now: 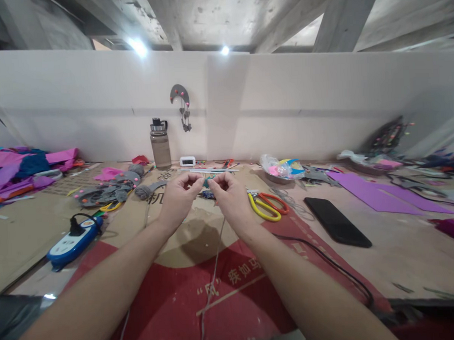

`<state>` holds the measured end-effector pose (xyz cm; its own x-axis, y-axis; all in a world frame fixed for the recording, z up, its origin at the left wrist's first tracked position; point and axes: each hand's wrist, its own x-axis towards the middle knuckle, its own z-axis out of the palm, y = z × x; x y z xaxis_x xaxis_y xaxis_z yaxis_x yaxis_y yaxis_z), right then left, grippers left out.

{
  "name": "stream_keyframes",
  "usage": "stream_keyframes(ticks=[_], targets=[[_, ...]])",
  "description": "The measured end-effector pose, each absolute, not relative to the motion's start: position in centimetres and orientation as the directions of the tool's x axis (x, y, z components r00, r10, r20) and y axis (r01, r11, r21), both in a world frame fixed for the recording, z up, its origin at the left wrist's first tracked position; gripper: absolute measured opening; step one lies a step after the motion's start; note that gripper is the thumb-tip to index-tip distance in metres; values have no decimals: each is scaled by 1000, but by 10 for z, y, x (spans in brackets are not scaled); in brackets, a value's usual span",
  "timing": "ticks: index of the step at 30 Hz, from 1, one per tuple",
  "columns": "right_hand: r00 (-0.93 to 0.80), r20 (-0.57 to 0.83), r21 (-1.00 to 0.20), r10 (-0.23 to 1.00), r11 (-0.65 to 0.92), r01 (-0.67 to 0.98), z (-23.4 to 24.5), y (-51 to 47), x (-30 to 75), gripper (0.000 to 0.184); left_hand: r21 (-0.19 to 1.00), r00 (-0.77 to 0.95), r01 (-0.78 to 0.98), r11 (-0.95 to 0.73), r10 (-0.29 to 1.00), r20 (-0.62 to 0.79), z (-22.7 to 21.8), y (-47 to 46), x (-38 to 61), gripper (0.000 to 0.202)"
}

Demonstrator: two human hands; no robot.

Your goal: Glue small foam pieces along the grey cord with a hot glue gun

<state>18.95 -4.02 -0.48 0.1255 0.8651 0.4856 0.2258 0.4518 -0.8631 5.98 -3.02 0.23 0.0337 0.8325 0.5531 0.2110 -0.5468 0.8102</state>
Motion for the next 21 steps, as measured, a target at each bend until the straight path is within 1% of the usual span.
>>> stream_keyframes(ticks=[6,8,11,14,18,21], targets=[[146,517,-850,843,487,200,-5,-39,191,18,821,67,183,-540,840,538,3,-28,59,20],[126,525,-845,841,500,189,-5,-38,191,21,831,84,151,-536,844,530,3,-27,58,20],[90,517,-847,851,493,200,-5,-38,192,18,852,108,83,-517,854,508,2,-26,58,19],[117,498,-861,859,473,189,-6,-37,194,19,895,143,-20,-446,885,444,3,-28,60,22],[132,451,-891,883,436,130,-9,-34,196,22,938,190,-195,-286,928,322,5,-30,63,27],[122,431,-902,894,422,97,-12,-33,196,24,939,207,-244,-243,933,295,4,-31,65,27]])
